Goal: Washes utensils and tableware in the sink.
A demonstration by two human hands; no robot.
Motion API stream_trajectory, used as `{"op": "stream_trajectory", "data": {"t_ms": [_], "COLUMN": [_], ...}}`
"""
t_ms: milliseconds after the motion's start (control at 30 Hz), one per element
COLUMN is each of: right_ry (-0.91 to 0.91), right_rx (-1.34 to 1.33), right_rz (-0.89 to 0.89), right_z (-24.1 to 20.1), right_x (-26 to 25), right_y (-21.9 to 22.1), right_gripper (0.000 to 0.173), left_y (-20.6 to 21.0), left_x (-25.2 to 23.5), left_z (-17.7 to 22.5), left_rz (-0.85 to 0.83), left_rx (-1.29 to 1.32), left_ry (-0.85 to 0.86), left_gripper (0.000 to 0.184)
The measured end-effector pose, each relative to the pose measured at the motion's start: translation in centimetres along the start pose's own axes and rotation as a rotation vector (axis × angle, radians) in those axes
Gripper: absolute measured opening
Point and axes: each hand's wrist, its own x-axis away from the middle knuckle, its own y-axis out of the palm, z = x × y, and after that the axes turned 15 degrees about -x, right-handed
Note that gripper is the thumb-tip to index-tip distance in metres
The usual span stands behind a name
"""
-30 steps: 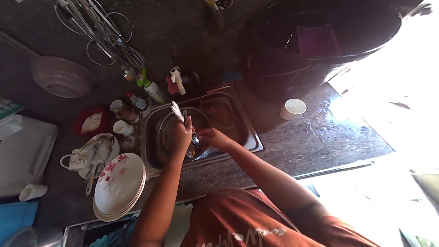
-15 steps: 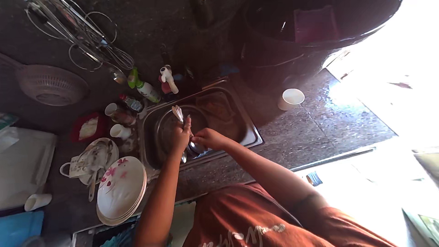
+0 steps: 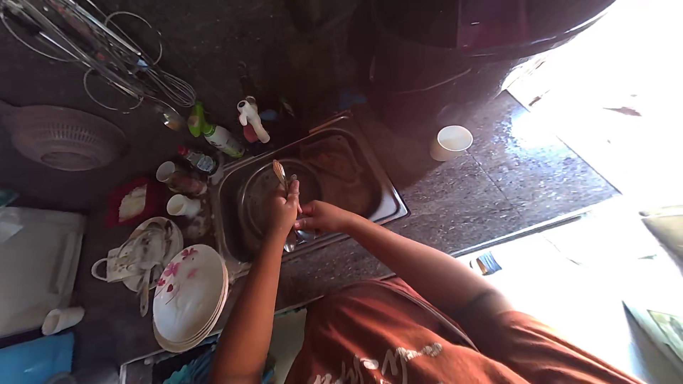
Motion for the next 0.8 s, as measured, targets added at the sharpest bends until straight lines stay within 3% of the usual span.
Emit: {"op": "stream_trajectory", "data": {"t_ms": [200,333,400,567,667,800], "right_ry": [0.047,0.026,0.030,0.048,0.032,0.008], "right_rx": [-0.226,-0.052,-0.047,-0.310,-0.481,-0.723], "right_rz": [-0.119,-0.043,0.048,0.185,0.243,0.233], "right_z": [-0.2,0.1,0.5,0.8,0.7,1.1], "right_x": [0.7,0.5,0.3,0.8,0.8,0.8], "right_y": [-1.3,-1.5,-0.9,-0.4,-0.6,0.1], "right_gripper": [0.022,0.042,0.042,0.018,0.022,0.028], "left_y": [-1.0,-0.8,-0.8,-0.4,-0.1,0.4], "left_x": [0.0,-0.2,-0.1,0.0,0.0,-0.4], "left_z": [-0.3,-0.7,-0.4,-1.0,-1.9,-2.1], "left_rz": [0.008,0.169,0.203,0.135,0.121,0.223], "left_rx": [-0.012,-0.142,-0.139,0.144,0.289,0.405], "left_ry": [-0.022,0.004,-0.046,-0.010,0.024,0.034], "left_gripper": [0.028,0.030,0.032,0.020,0.025,0.034]}}
